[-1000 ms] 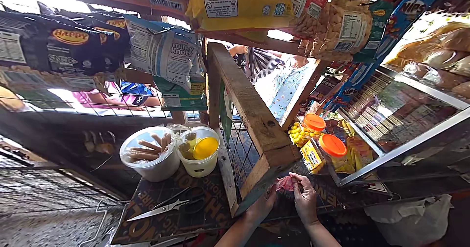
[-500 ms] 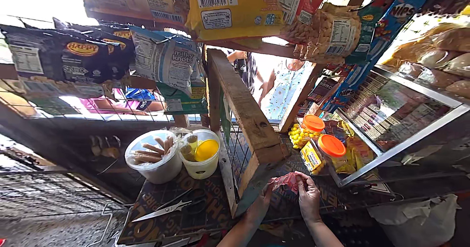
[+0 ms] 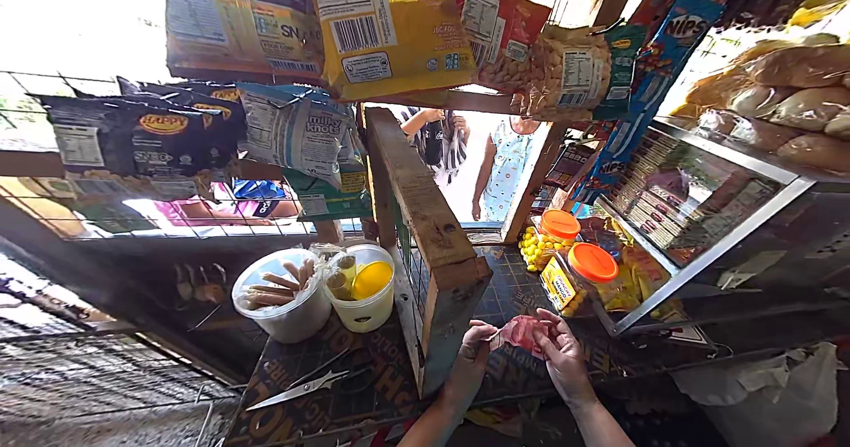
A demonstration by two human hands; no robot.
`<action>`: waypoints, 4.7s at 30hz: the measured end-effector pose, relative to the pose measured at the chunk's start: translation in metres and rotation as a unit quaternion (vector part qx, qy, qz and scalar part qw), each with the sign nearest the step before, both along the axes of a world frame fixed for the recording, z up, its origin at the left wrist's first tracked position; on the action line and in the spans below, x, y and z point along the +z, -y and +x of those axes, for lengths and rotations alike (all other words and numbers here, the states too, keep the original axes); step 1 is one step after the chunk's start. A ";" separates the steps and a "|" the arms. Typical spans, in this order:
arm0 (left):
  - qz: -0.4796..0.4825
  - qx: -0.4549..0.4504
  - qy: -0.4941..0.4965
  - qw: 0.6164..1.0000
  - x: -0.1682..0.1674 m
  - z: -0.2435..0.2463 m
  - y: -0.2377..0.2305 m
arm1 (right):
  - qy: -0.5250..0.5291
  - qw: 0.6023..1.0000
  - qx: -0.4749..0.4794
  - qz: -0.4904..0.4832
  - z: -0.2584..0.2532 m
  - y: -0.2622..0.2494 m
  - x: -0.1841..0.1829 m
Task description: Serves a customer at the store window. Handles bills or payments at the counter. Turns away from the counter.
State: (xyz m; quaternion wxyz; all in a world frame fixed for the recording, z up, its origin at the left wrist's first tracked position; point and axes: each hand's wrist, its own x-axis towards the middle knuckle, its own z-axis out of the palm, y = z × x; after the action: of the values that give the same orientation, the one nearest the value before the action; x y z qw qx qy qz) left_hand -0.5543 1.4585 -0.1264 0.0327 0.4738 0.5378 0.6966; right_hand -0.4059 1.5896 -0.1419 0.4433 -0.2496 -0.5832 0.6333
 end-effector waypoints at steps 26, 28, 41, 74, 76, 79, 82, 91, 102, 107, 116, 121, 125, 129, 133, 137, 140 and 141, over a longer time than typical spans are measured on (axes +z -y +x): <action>-0.006 -0.065 0.024 0.998 -0.005 -0.002 0.005 | -0.122 0.983 0.118 -0.067 0.042 -0.030 -0.008; -0.010 -0.068 0.023 0.997 -0.004 -0.002 0.005 | -0.128 0.982 0.114 -0.077 0.043 -0.031 -0.010; 0.001 -0.035 -0.018 0.999 -0.008 -0.002 0.003 | -0.114 0.984 0.103 -0.085 0.044 -0.032 -0.010; -0.041 -0.096 0.054 0.993 -0.002 -0.004 0.006 | -0.103 0.988 0.083 -0.082 0.043 -0.029 -0.005; -0.013 -0.137 0.104 0.985 -0.007 -0.004 0.010 | -0.098 0.989 0.089 -0.071 0.043 -0.025 -0.008; -0.020 -0.165 0.165 0.972 -0.005 -0.003 0.010 | -0.070 0.991 0.116 -0.011 0.042 -0.024 -0.005; -0.085 -0.122 0.074 0.986 -0.014 -0.006 0.000 | -0.071 0.989 0.132 -0.017 0.045 -0.028 -0.007; -0.139 -0.073 -0.059 0.986 -0.023 -0.009 -0.004 | 0.008 1.000 -0.003 -0.006 0.031 -0.019 -0.008; -0.131 -0.117 -0.057 0.983 -0.017 -0.008 0.000 | -0.050 0.989 -0.075 -0.121 0.025 -0.014 0.002; -0.129 -0.180 -0.083 0.972 -0.024 -0.012 -0.002 | -0.065 0.987 -0.074 -0.131 0.027 -0.015 0.001; -0.171 -0.258 -0.106 0.945 -0.021 -0.013 -0.002 | -0.055 0.995 -0.054 -0.068 0.029 -0.018 -0.006; -0.191 -0.284 -0.096 0.935 -0.022 -0.015 -0.002 | -0.028 0.999 -0.013 -0.017 0.032 -0.020 -0.008; -0.200 -0.289 -0.123 0.928 -0.023 -0.015 -0.001 | -0.003 1.000 0.017 0.005 0.033 -0.020 -0.009; -0.185 -0.295 -0.143 0.926 -0.025 -0.015 -0.003 | 0.016 0.998 0.048 0.028 0.032 -0.017 -0.006; -0.178 -0.291 -0.138 0.930 -0.023 -0.014 -0.002 | 0.017 0.998 0.046 0.028 0.032 -0.017 -0.006; -0.174 -0.280 -0.141 0.933 -0.021 -0.013 -0.002 | 0.025 0.999 0.033 0.026 0.030 -0.015 -0.004; -0.186 -0.282 -0.140 0.931 -0.017 -0.012 -0.001 | 0.028 0.998 0.026 0.042 0.029 -0.014 -0.004; -0.189 -0.284 -0.138 0.930 -0.017 -0.012 -0.001 | 0.023 0.999 0.025 0.041 0.029 -0.013 -0.004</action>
State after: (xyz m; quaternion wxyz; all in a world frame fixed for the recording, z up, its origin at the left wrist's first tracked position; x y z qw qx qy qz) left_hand -0.5667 1.4590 -0.1430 0.2433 0.6831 0.5020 0.4714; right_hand -0.3766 1.6029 -0.1457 0.4236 -0.2310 -0.6247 0.6140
